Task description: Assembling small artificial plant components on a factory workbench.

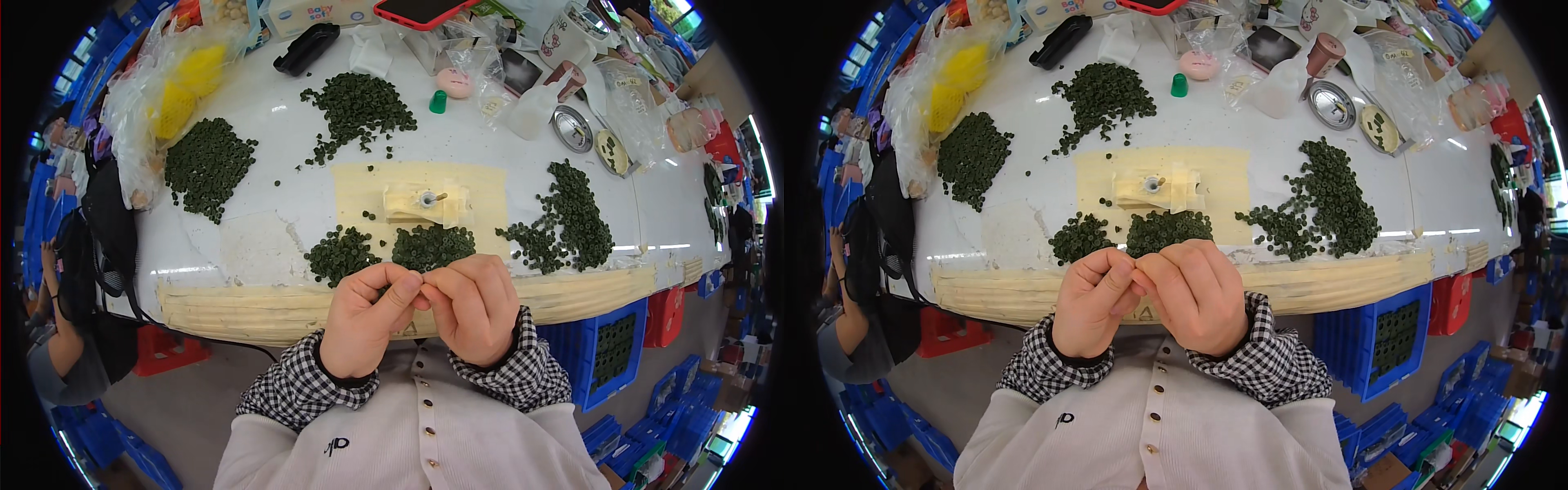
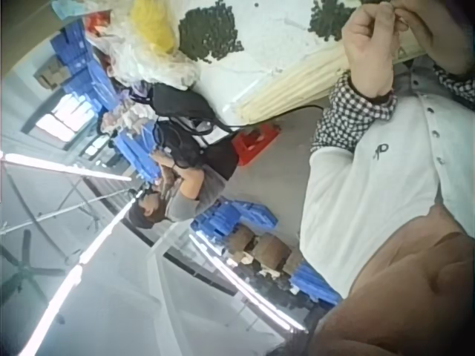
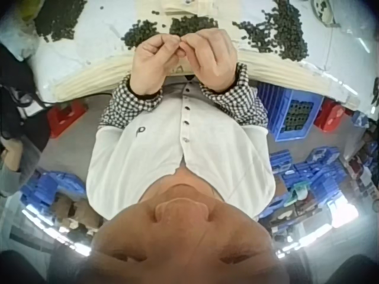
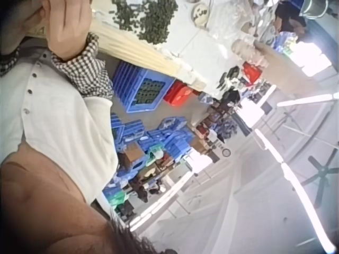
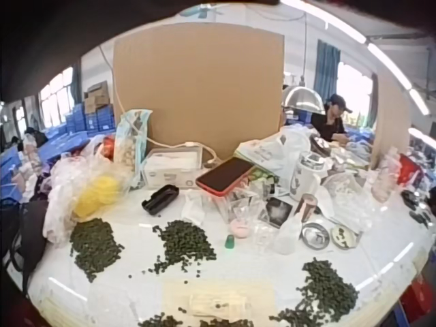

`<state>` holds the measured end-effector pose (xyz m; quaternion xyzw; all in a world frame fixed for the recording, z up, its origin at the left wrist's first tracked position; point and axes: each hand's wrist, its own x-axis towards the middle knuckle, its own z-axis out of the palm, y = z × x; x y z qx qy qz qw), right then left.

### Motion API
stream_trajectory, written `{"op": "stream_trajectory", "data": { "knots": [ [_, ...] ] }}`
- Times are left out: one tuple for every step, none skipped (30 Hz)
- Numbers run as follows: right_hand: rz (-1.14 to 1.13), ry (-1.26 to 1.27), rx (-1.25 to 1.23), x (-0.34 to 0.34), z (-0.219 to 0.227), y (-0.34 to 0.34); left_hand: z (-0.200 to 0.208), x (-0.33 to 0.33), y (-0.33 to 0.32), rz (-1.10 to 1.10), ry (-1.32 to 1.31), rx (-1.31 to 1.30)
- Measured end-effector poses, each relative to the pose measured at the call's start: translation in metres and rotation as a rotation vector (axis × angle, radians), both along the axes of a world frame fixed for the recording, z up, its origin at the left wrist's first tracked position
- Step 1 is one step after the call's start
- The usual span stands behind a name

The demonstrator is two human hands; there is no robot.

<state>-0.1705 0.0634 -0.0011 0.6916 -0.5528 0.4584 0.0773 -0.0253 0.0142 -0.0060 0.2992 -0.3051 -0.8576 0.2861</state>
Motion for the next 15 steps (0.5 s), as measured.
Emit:
{"op": "stream_trajectory", "data": {
  "knots": [
    [0.007, -0.008, -0.004, 0.0, 0.0, 0.0, 0.0, -0.001, 0.001, 0.024, 0.008, 0.014],
    [0.014, -0.017, -0.008, 0.0, 0.0, -0.001, 0.0, -0.002, 0.001, 0.047, 0.016, 0.029],
    [0.023, -0.024, -0.013, 0.0, 0.0, -0.002, 0.0, -0.002, 0.0, 0.034, 0.025, 0.037],
    [0.057, -0.075, 0.015, -0.002, 0.002, -0.001, 0.0, -0.001, -0.001, 0.021, 0.034, 0.046],
    [0.092, -0.125, 0.044, -0.005, 0.004, 0.001, 0.0, -0.001, -0.001, 0.008, 0.043, 0.054],
    [0.123, -0.175, 0.073, -0.007, 0.005, 0.002, 0.0, 0.0, -0.002, -0.022, 0.055, 0.069],
    [0.135, -0.189, 0.062, -0.008, 0.005, 0.003, -0.002, 0.001, -0.003, -0.051, 0.067, 0.083],
    [0.147, -0.203, 0.051, -0.009, 0.005, 0.004, -0.003, 0.002, -0.003, -0.081, 0.079, 0.097],
    [0.161, -0.218, 0.039, -0.01, 0.005, 0.004, -0.004, 0.002, -0.003, -0.088, 0.095, 0.089],
    [0.161, -0.198, 0.037, -0.01, 0.006, 0.004, -0.004, 0.002, -0.003, -0.094, 0.111, 0.082],
    [0.161, -0.178, 0.034, -0.011, 0.008, 0.005, -0.004, 0.003, -0.003, -0.101, 0.126, 0.074],
    [0.157, -0.157, 0.032, -0.012, 0.01, 0.006, -0.004, 0.003, -0.004, -0.109, 0.09, 0.041],
    [0.161, -0.14, 0.04, -0.014, 0.01, 0.006, -0.002, 0.005, -0.005, -0.117, 0.053, 0.008],
    [0.165, -0.122, 0.048, -0.016, 0.01, 0.006, 0.0, 0.006, -0.006, -0.125, 0.017, -0.025],
    [0.171, -0.107, 0.055, -0.017, 0.01, 0.005, 0.002, 0.008, -0.007, -0.138, -0.012, -0.051]
  ]
}}
